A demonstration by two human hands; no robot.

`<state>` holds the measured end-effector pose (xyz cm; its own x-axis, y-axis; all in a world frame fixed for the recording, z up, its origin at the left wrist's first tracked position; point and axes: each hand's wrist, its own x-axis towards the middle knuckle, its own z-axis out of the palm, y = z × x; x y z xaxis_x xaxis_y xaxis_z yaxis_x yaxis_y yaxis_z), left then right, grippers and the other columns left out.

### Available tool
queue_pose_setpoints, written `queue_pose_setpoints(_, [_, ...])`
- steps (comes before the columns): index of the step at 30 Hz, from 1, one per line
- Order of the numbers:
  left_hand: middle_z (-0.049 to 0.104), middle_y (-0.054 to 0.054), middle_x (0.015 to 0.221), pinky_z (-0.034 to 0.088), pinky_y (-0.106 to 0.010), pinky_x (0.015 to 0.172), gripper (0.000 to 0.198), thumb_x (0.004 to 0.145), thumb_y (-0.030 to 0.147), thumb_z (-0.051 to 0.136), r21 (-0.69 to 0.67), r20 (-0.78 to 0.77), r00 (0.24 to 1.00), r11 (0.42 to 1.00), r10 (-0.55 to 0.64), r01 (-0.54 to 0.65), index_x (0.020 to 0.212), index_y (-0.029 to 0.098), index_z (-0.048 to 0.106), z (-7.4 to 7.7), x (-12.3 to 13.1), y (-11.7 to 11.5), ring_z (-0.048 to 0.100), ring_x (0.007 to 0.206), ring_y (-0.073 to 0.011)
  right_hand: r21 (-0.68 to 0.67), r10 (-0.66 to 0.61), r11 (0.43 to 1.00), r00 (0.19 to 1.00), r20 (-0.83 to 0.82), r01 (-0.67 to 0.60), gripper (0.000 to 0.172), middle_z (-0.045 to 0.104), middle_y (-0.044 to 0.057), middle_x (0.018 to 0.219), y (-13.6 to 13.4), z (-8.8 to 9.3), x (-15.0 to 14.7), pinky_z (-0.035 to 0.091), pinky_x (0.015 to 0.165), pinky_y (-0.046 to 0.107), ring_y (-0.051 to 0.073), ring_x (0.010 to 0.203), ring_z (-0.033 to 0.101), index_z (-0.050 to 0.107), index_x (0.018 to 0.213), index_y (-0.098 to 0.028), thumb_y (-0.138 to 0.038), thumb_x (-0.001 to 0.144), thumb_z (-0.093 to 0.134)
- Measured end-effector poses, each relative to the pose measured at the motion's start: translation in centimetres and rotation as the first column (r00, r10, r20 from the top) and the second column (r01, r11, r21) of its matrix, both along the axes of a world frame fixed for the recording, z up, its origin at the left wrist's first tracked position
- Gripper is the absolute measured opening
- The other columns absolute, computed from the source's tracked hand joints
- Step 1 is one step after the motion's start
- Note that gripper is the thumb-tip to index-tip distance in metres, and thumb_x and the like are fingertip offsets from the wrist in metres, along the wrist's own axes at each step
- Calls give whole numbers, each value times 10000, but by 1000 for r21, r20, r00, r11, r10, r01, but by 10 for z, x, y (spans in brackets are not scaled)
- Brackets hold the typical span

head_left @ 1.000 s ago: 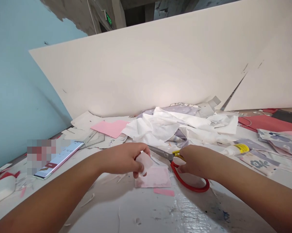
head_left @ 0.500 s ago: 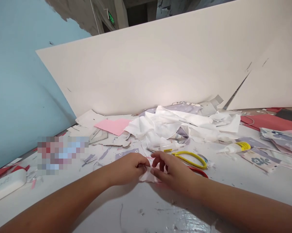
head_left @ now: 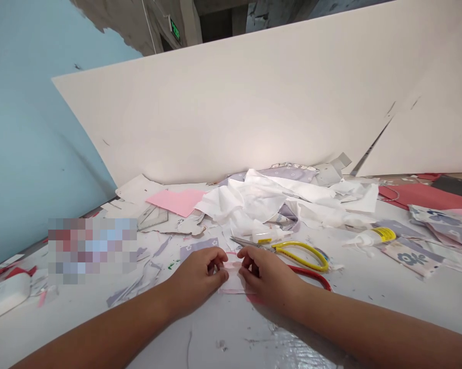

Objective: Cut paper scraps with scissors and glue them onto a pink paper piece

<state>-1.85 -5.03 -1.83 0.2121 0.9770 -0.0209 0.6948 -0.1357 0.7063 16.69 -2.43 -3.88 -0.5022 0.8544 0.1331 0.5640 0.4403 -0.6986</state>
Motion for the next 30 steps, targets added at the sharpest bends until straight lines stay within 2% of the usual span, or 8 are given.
queue_pose_setpoints(9, [542, 14, 718, 388, -253, 580, 164, 735, 287, 482, 35, -28, 1000, 999, -2, 3, 861, 203, 544, -2, 0, 0, 472, 624, -134, -5, 12, 1000, 1000, -6, -12, 234, 627, 11, 748, -1, -1, 1, 398, 572, 251, 141, 640, 543, 554, 987, -194, -205, 774, 457])
queue_pose_setpoints(14, [525, 15, 716, 397, -255, 591, 144, 764, 285, 467, 89, 33, 999, 996, 21, -24, 866, 211, 537, -4, 0, -2, 455, 625, -132, 12, 10, 1000, 998, -55, -9, 292, 613, 17, 774, -1, 1, 1, 406, 598, 256, 140, 655, 533, 567, 1039, -192, -194, 768, 457])
queue_pose_setpoints(16, [530, 10, 735, 399, -256, 612, 122, 776, 282, 468, 130, 53, 998, 991, 23, -29, 849, 214, 538, -3, 0, -4, 462, 652, -135, 3, 32, 999, 998, -51, -32, 264, 602, 10, 730, -2, 3, 1, 397, 584, 254, 139, 636, 521, 600, 974, -186, -172, 751, 458])
queue_pose_setpoints(19, [546, -8, 821, 404, -276, 706, 137, 772, 299, 508, 189, 91, 996, 982, -7, -10, 883, 221, 532, -4, -1, -8, 479, 755, -152, -81, 65, 994, 994, -85, -72, 153, 553, -17, 630, -2, 6, 1, 361, 528, 229, 117, 577, 475, 605, 775, -171, -151, 736, 459])
queue_pose_setpoints(21, [539, -25, 927, 408, -292, 758, 299, 730, 328, 584, 159, 156, 987, 987, -27, 2, 1002, 238, 499, -7, -2, -9, 479, 828, -165, -147, 55, 986, 986, -159, -79, 117, 512, -30, 606, -1, 6, 1, 343, 511, 214, 103, 562, 444, 576, 720, -163, -171, 750, 464])
queue_pose_setpoints(23, [517, -34, 986, 424, -293, 742, 462, 701, 340, 625, 70, 249, 969, 997, -1, -17, 1113, 263, 431, -13, -3, -9, 489, 851, -170, -200, 29, 977, 972, -233, -77, 114, 486, -36, 607, -2, 7, 0, 334, 511, 207, 93, 557, 421, 560, 722, -157, -209, 771, 471])
queue_pose_setpoints(26, [517, -19, 932, 428, -275, 675, 378, 763, 316, 554, -4, 328, 942, 997, 70, -72, 1108, 272, 408, -18, 0, -8, 512, 787, -148, -276, 41, 955, 968, -247, -111, 114, 475, -39, 605, -5, 8, 0, 322, 507, 204, 87, 548, 407, 561, 736, -150, -235, 770, 493])
queue_pose_setpoints(30, [517, 24, 754, 396, -239, 594, 269, 770, 245, 523, -5, 318, 948, 1000, -6, 9, 1013, 242, 410, -15, 8, -10, 482, 649, -112, -298, 56, 945, 962, -268, -138, 122, 487, -32, 642, -9, 12, -1, 324, 504, 202, 85, 552, 410, 564, 778, -144, -260, 752, 533])
